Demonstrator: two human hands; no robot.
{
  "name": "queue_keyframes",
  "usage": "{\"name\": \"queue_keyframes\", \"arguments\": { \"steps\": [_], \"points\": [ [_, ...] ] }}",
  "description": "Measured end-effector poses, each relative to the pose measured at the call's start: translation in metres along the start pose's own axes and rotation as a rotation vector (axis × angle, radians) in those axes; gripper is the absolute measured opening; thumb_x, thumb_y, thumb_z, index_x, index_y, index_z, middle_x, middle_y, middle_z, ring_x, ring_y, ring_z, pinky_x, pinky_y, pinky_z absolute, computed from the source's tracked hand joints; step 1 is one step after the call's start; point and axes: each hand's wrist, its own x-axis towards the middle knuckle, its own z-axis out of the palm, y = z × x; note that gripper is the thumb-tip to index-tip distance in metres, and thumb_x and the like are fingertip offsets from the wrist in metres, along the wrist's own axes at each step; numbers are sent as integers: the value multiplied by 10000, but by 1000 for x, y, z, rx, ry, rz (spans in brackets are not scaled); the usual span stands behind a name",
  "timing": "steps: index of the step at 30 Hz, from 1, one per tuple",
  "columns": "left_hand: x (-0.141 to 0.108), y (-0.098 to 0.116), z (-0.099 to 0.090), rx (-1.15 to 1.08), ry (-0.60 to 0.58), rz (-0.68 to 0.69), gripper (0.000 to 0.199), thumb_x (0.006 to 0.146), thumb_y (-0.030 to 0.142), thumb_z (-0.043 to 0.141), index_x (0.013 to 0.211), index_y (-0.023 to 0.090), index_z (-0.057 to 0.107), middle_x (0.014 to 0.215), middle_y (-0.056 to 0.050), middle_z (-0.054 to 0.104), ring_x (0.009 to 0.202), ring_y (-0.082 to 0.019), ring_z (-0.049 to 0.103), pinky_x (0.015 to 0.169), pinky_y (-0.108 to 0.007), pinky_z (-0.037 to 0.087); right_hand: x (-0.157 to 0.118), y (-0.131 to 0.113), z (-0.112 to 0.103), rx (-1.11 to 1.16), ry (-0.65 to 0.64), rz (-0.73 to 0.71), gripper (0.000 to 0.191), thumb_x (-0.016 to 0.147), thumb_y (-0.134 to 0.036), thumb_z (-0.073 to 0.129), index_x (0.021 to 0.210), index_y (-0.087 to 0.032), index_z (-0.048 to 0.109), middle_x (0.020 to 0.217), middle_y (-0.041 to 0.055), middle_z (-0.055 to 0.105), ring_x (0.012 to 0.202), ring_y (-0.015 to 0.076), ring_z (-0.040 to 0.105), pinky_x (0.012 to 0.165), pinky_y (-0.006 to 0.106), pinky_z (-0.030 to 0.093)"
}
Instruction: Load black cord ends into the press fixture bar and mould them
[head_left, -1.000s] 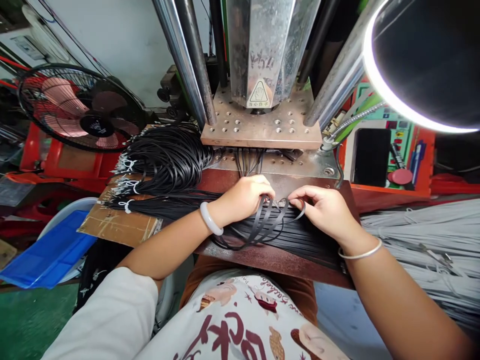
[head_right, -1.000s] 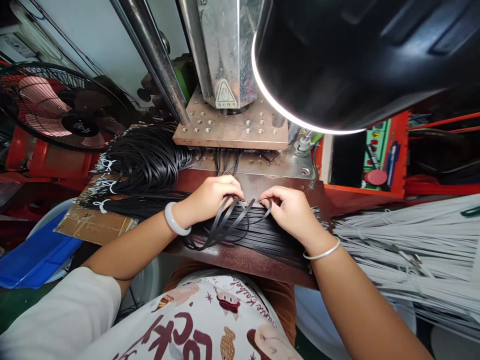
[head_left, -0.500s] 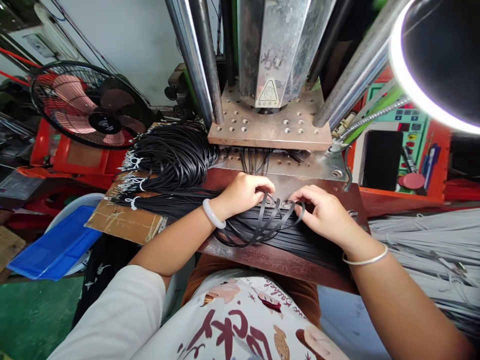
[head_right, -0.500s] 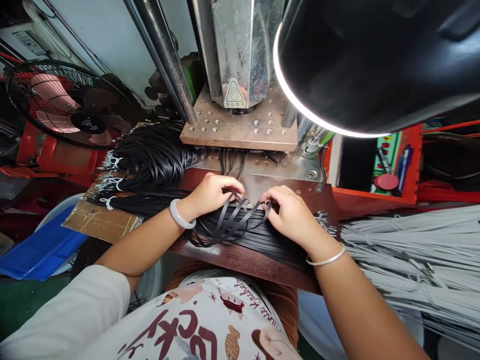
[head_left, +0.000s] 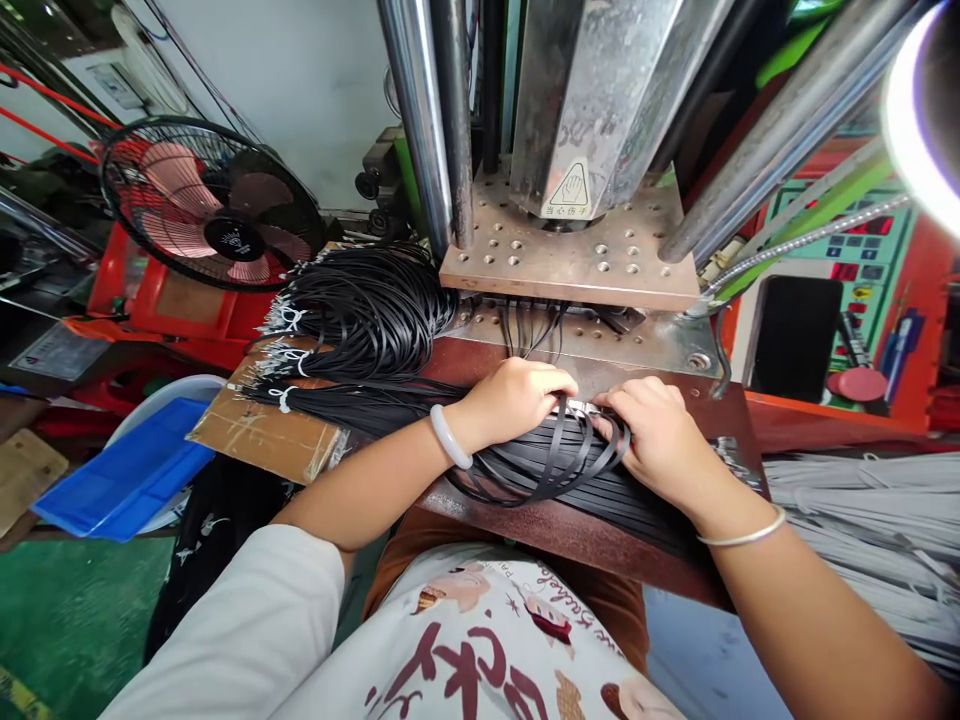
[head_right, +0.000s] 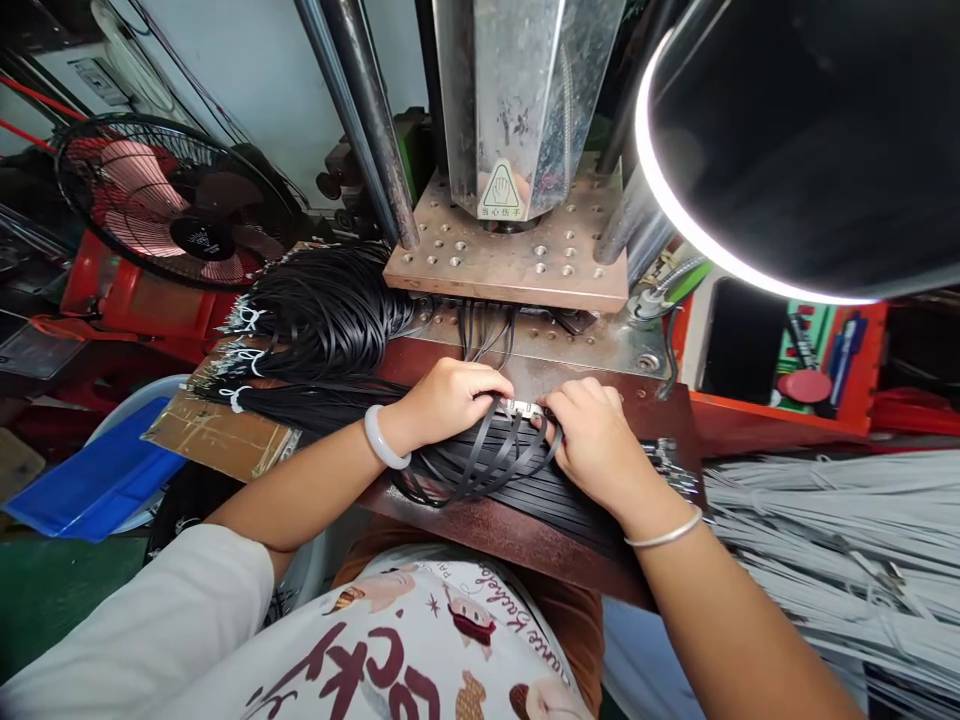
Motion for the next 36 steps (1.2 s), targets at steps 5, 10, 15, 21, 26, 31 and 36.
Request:
{"name": "queue_keyframes", "arguments": {
  "steps": [5,10,15,21,26,31,36],
  "points": [
    [-5,1,2,106,38,57,233,884,61,481,898,138,700,844,-36,720,772,-157,672,726,-243,506,1,3,2,54,10,-19,135,937,-266,487,940,-177,589,852,82,601,840,235,494,725,361,361],
    [-11,5,6,243,-23,192,255,959,132,429,913,140,680,858,-48,721,792,-172,671,766,-289,504,1,4,2,49,28,-33,105,905,-214,498,940,-173,588,855,87,593,836,236,482,733,366,369],
    [-12,9,-8,395,-77,113,200,951,158,489,950,129,687,1041,-98,694,942,-201,649,844,-317,506,0,7,-1,20,21,-73,105,898,-184,496,930,-165,594,862,84,584,850,234,478,754,372,370],
    [-4,10,-30,155,14,-50,200,874,56,547,910,138,726,892,-65,689,804,-151,649,748,-257,519,-1,13,-3,43,19,-91,104,885,-183,529,960,-161,599,885,77,578,875,232,480,773,371,371],
    [-3,-5,-14,-142,-7,-29,273,791,-34,539,824,146,741,832,-23,737,783,-125,678,778,-227,525,-1,14,-2,48,14,-80,118,875,-183,535,972,-165,601,882,72,573,868,229,483,777,369,378],
    [-8,-9,-6,-189,114,-66,247,778,-27,576,818,152,742,799,-12,743,735,-115,683,733,-212,526,-1,13,-3,50,7,-62,123,867,-194,539,970,-167,601,887,76,577,864,233,479,776,373,377],
    [-9,-8,-7,-111,89,-30,256,803,-18,541,822,154,729,808,-12,739,747,-114,682,743,-213,526,0,12,-4,77,-8,-21,119,879,-229,514,948,-184,600,873,81,579,861,236,480,783,382,377]
  ]
}}
